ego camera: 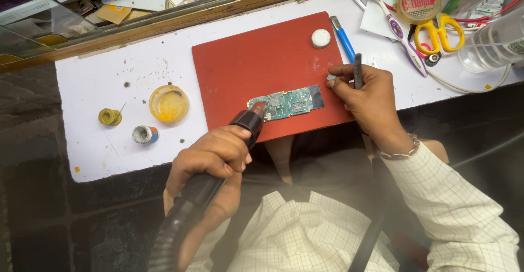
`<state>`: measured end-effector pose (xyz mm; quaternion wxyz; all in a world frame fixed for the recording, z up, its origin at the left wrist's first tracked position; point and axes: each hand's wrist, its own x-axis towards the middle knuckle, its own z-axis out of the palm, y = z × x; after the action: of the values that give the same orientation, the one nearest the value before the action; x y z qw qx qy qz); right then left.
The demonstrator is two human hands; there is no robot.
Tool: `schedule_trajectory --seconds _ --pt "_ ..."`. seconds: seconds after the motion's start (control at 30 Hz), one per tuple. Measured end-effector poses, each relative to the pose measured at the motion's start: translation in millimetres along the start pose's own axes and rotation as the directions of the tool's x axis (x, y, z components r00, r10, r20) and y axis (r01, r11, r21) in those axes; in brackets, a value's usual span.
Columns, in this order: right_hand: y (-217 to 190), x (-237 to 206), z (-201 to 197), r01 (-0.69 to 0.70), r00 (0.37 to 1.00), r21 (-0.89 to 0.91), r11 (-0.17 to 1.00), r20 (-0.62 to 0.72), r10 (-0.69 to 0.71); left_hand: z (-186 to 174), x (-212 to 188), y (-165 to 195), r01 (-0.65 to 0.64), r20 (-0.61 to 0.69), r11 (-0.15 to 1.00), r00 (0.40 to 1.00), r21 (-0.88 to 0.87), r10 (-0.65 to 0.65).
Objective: The person holds a hot air gun in one hand and tweezers in the other, heating components on a green circuit board laid on a red mat. They dip the tweezers in flux, reposition small components on the board, and continue directing hot air at different spots on the board.
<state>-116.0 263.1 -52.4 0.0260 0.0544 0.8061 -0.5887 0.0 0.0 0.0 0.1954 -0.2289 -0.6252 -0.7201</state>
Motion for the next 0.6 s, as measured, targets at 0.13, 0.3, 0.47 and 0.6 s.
schedule_trajectory --seconds 0.13,0.3,0.47,0.6 --pt "3 21 31 0.337 0.94 -0.35 0.874 0.064 -0.336 -32 12 2 -0.118 -0.093 0.989 0.988 0.092 0.127" --pt "-14 37 14 0.268 0.963 -0.32 0.909 0.109 -0.246 -37 6 16 -0.2 -0.17 0.974 0.962 0.102 0.215" --pt "-75 19 21 0.486 0.857 0.012 0.874 0.191 -0.48 -59 -16 59 -0.255 -0.242 0.913 0.909 0.32 0.338" --pt "-119 12 58 0.544 0.797 0.034 0.838 0.292 -0.529 -77 -44 105 -0.158 -0.136 0.873 0.96 0.462 0.246"
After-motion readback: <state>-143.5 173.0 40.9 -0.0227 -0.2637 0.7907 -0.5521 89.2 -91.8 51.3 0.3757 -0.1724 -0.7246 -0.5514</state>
